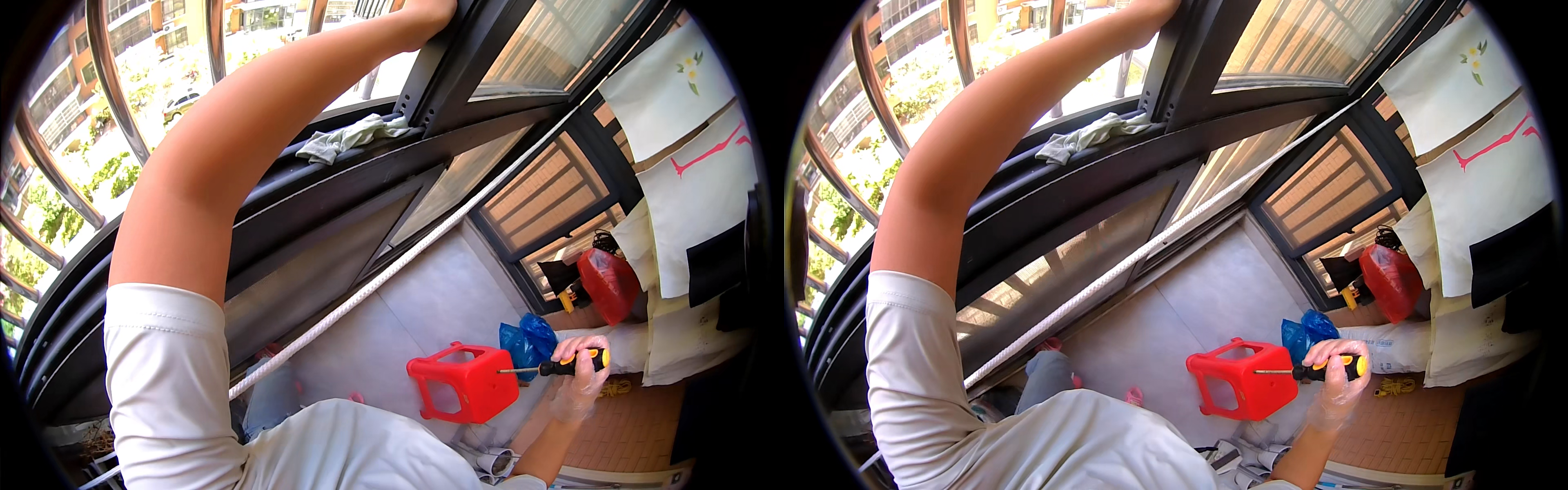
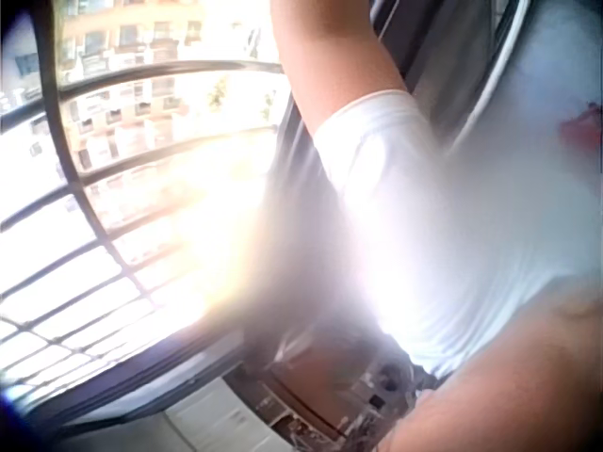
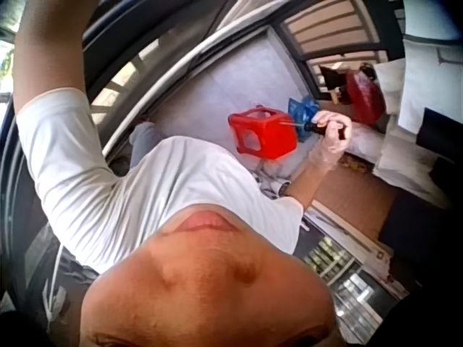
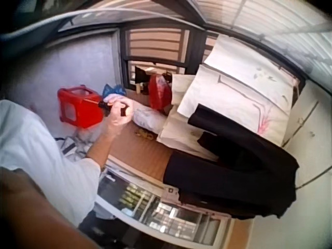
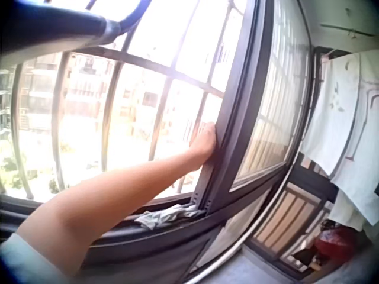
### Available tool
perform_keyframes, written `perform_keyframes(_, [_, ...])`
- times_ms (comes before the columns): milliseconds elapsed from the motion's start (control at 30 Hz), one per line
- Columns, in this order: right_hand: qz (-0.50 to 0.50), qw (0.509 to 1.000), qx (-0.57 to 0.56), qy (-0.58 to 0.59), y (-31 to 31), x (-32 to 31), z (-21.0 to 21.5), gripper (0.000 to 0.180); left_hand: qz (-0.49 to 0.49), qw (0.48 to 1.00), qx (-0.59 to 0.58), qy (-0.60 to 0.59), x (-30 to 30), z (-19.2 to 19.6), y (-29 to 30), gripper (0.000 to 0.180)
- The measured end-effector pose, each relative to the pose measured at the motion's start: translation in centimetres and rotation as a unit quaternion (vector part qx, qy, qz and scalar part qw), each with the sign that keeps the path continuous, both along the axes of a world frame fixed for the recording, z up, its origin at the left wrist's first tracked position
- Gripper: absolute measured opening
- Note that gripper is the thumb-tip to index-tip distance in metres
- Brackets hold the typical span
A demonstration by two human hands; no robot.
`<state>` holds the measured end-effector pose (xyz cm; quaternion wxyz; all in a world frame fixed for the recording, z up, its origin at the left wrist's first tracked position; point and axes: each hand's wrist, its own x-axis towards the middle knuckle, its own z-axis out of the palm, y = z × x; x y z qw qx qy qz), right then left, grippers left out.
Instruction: The person washes a cloth in a bucket of water, then uses the cloth and a screwdriver to clean the window frame and screen. They wipe the frame and use the screwdriver to scrape or pry at the frame's edges and corners.
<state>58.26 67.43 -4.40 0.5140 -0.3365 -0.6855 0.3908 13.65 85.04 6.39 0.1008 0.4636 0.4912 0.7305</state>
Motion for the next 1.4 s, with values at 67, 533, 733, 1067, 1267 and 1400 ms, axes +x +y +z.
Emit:
perform_keyframes(67, [-0.004, 1.0, -0.015, -0.006, 0.1, 0.1, -0.6, 0.021, 0.05, 0.998, -0.016, 0.03, -0.5, 0.1, 0.4, 0.065])
perform_keyframes(533, [-0.031, 0.998, -0.057, 0.008, 2.7, 0.3, -2.7, 0.021, -0.174, 0.97, -0.166, 0.034, 0.8, 1.0, -1.1, 0.073])
perform_keyframes(733, [-0.023, 0.998, -0.064, 0.012, 3.7, 0.2, -2.7, 0.019, -0.372, 0.918, -0.097, 0.095, -0.6, 1.4, -5.6, 0.09])
perform_keyframes(1067, [0.044, 0.996, -0.076, 0.016, 5.4, -3.0, -3.4, 0.018, -0.128, 0.968, -0.087, 0.197, -0.5, -1.3, -4.8, 0.063])
perform_keyframes(1267, [0.059, 0.995, -0.073, 0.014, 5.4, -4.3, -3.6, 0.021, -0.123, 0.98, -0.09, 0.132, 0.6, -1.5, -3.2, 0.057])
perform_keyframes(1400, [0.076, 0.995, -0.057, 0.02, 5.4, -5.7, -2.3, 0.027, -0.05, 0.983, -0.093, 0.151, 1.2, -1.3, -2.5, 0.051])
